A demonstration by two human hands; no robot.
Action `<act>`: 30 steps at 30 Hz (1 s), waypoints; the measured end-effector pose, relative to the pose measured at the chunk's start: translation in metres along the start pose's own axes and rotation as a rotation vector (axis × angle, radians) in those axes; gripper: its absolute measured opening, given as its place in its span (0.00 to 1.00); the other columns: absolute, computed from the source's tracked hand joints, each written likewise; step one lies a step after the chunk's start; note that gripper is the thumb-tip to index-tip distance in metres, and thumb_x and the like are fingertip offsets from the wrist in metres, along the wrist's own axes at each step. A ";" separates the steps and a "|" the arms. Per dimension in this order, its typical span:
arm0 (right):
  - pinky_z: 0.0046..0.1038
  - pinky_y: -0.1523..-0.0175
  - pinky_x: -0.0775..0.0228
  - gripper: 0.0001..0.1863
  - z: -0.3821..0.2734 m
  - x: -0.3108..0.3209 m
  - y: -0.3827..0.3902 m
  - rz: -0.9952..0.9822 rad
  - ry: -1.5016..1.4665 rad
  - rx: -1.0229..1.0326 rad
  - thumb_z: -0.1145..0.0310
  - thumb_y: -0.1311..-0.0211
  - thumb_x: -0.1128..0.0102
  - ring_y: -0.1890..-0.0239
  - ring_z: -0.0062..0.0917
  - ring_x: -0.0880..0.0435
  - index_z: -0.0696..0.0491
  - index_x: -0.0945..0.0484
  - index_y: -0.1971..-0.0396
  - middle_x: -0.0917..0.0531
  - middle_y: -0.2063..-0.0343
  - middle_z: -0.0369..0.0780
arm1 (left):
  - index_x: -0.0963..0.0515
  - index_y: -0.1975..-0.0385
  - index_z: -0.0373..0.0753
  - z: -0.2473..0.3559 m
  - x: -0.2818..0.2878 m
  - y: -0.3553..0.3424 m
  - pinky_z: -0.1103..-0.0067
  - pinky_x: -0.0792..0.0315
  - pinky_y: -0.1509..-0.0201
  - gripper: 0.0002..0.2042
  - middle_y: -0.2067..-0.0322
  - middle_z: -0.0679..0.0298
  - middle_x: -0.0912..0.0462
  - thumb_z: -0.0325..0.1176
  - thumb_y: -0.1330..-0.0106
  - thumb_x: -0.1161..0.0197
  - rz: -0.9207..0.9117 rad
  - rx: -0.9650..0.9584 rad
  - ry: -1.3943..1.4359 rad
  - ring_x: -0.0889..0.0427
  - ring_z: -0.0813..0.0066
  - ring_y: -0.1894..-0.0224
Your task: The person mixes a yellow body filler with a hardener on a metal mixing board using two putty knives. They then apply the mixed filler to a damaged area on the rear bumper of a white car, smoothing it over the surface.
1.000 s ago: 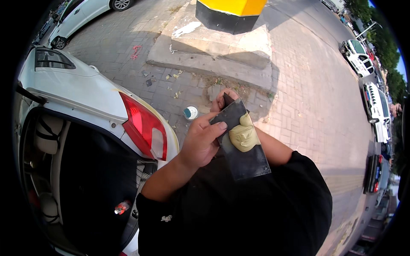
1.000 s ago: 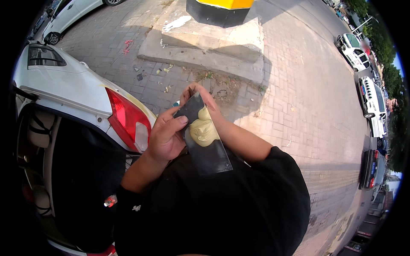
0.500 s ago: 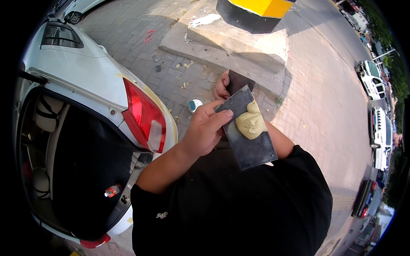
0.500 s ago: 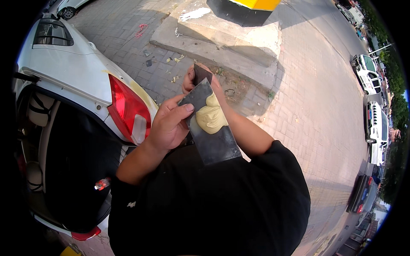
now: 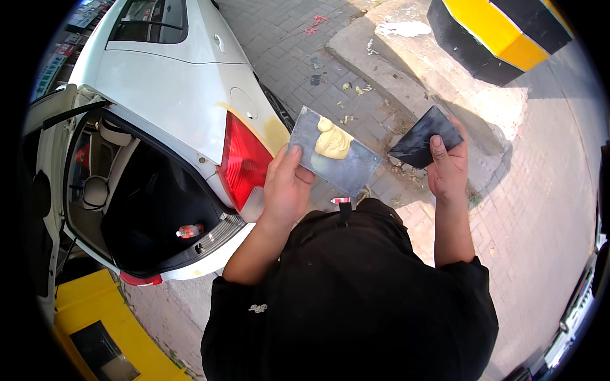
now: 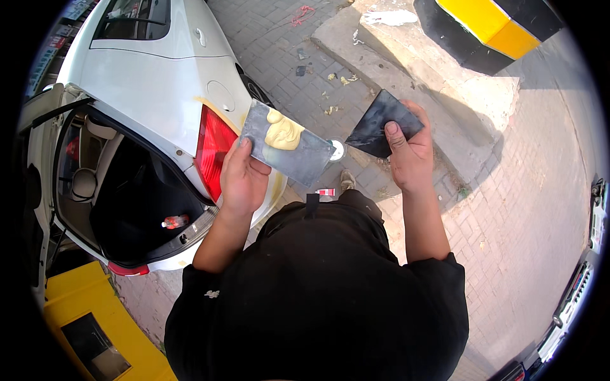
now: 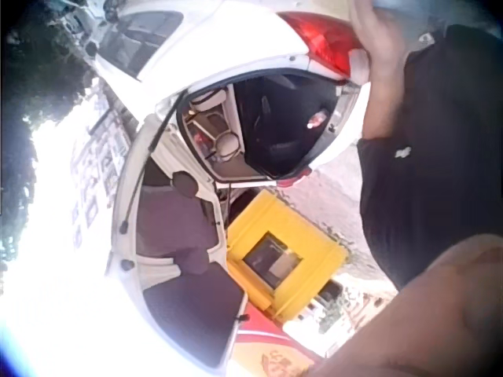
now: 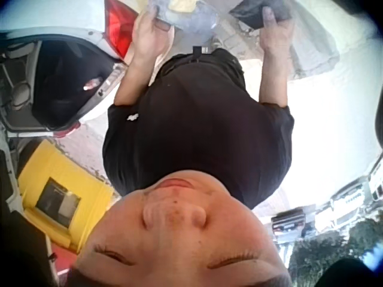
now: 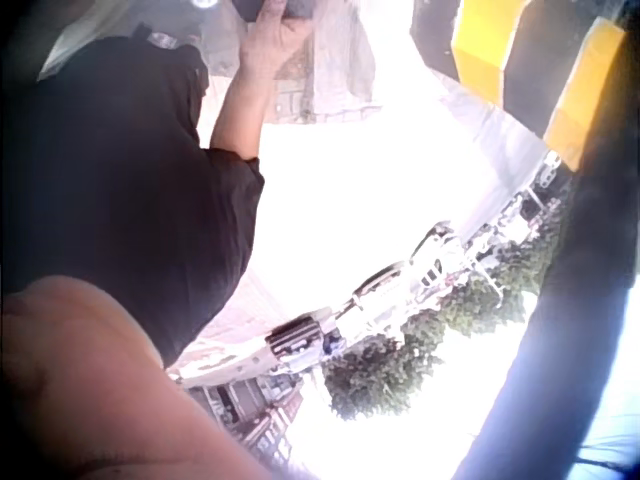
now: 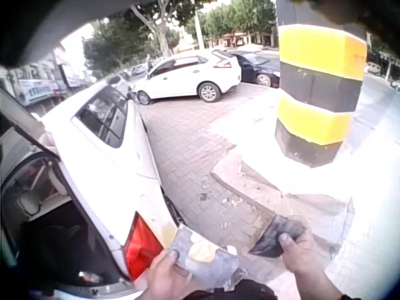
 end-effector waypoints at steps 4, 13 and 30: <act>0.30 0.52 0.27 0.14 -0.006 -0.056 -0.024 -0.584 0.666 0.542 0.79 0.45 0.41 0.57 0.31 0.20 0.57 0.22 0.56 0.19 0.58 0.41 | 0.33 0.45 0.29 -0.002 0.004 -0.010 0.75 0.31 0.46 0.18 0.50 0.57 0.22 0.36 0.26 0.57 0.143 -0.211 -0.272 0.23 0.70 0.49; 0.32 0.54 0.24 0.18 0.045 -0.126 -0.041 -0.866 0.785 0.748 0.79 0.56 0.41 0.56 0.35 0.19 0.61 0.20 0.60 0.18 0.59 0.43 | 0.32 0.51 0.27 0.011 0.033 -0.028 0.78 0.30 0.49 0.15 0.53 0.57 0.24 0.33 0.25 0.58 0.311 -0.382 -0.610 0.24 0.75 0.54; 0.32 0.51 0.26 0.22 0.171 -0.190 -0.031 -0.827 0.715 0.325 0.85 0.60 0.45 0.56 0.37 0.19 0.60 0.20 0.59 0.18 0.59 0.43 | 0.27 0.60 0.29 0.066 0.125 -0.078 0.88 0.46 0.73 0.13 0.75 0.74 0.30 0.33 0.25 0.55 0.343 -0.266 -1.033 0.41 0.90 0.74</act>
Point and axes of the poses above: each hand's wrist, its own y-axis away from the middle knuckle, its own x-axis out of the back of the hand, z = x × y, the point moved 2 cm from there along -y, towards the middle knuckle
